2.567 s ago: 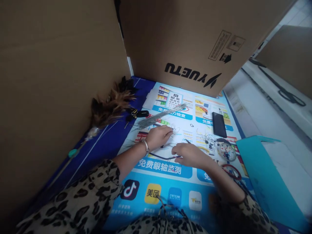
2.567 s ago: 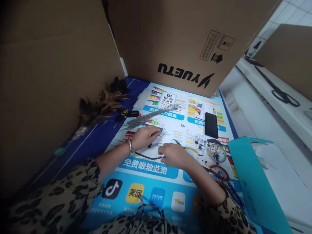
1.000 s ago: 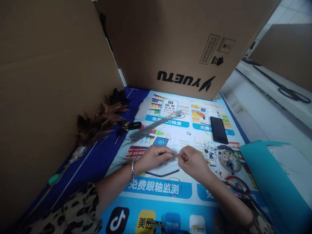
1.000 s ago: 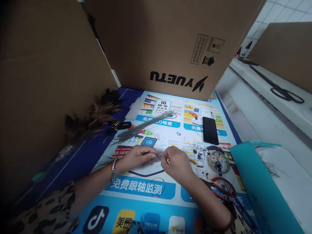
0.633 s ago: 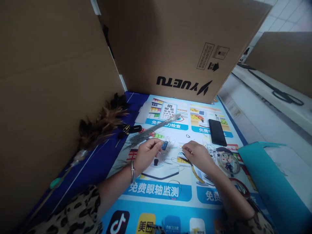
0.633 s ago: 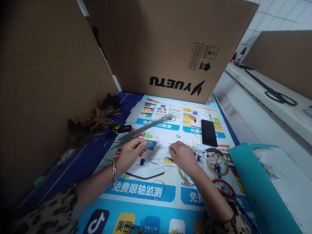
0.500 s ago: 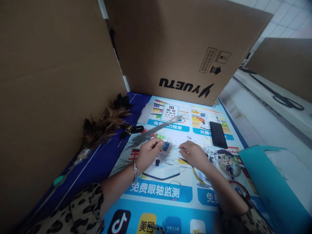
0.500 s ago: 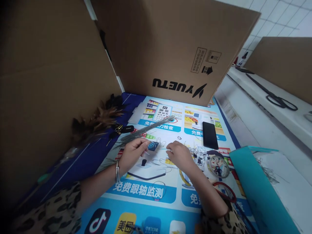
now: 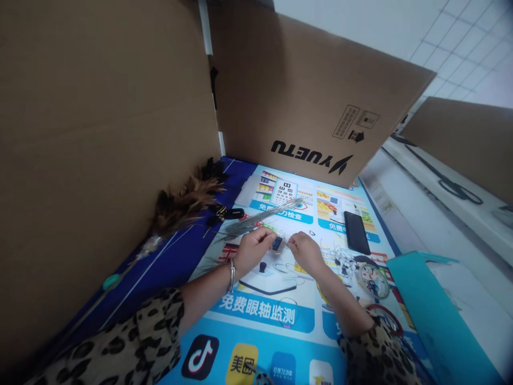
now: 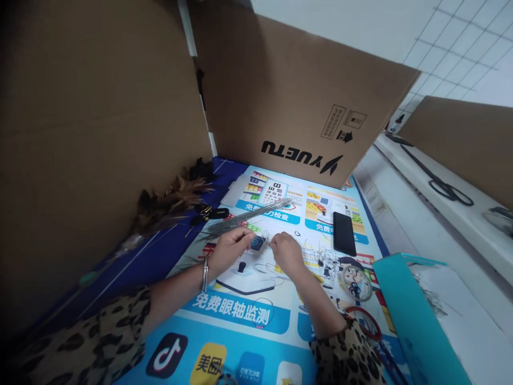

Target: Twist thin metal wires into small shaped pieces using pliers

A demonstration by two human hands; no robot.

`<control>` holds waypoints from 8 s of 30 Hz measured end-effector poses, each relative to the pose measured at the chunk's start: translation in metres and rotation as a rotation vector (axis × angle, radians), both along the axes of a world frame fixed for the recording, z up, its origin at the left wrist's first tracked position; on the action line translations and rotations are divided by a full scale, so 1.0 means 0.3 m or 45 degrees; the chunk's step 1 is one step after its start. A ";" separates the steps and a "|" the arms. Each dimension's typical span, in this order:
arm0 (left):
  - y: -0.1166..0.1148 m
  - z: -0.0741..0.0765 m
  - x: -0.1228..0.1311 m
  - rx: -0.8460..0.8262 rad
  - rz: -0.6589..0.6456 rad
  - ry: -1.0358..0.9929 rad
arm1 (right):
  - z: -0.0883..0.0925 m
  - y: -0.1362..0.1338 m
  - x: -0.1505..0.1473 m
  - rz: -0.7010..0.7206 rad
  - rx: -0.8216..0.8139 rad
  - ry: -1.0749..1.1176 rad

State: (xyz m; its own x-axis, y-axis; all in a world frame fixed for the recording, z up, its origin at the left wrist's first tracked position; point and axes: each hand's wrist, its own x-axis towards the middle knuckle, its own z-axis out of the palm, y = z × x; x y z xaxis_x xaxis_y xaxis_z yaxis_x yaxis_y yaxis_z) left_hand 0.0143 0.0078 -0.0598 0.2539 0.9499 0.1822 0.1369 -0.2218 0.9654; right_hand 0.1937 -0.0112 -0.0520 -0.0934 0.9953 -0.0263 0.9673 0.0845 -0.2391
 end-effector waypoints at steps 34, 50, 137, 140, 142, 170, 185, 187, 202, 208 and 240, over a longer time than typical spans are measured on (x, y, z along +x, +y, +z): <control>-0.015 -0.077 0.028 0.316 -0.319 0.191 | -0.095 -0.086 0.025 0.065 0.398 1.073; -0.003 -0.094 0.029 0.410 -0.244 0.400 | -0.096 -0.100 0.008 0.076 0.422 1.047; -0.044 -0.055 0.031 -0.315 -0.650 -0.200 | -0.026 -0.121 -0.010 0.052 0.389 1.218; -0.046 -0.050 0.030 -0.297 -0.667 -0.185 | -0.024 -0.121 -0.005 0.055 0.404 1.195; -0.046 -0.048 0.029 -0.308 -0.674 -0.198 | -0.024 -0.120 -0.003 0.048 0.416 1.170; -0.032 -0.076 0.033 -0.306 -0.613 -0.232 | 0.138 -0.332 0.200 0.047 -0.256 -0.398; -0.031 -0.070 0.040 -0.258 -0.595 -0.233 | 0.017 -0.334 0.142 -0.008 0.104 -0.472; -0.034 -0.064 0.038 -0.249 -0.608 -0.232 | -0.003 -0.327 0.133 -0.029 0.132 -0.484; -0.037 -0.063 0.039 -0.211 -0.665 -0.244 | -0.050 -0.319 0.127 -0.023 0.369 -0.218; -0.040 -0.049 0.034 -0.317 -0.707 -0.371 | -0.028 -0.316 0.131 0.113 0.383 0.099; -0.040 -0.033 0.016 -0.439 -0.791 -0.352 | -0.045 -0.254 0.094 0.167 0.533 0.181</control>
State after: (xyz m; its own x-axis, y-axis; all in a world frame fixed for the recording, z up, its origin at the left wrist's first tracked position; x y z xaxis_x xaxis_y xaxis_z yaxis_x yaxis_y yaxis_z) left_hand 0.0191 -0.0043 -0.0698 0.7486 0.6621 0.0356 -0.1712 0.1411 0.9751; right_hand 0.2219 -0.0874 -0.0656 -0.1929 0.8970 0.3978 0.9021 0.3216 -0.2878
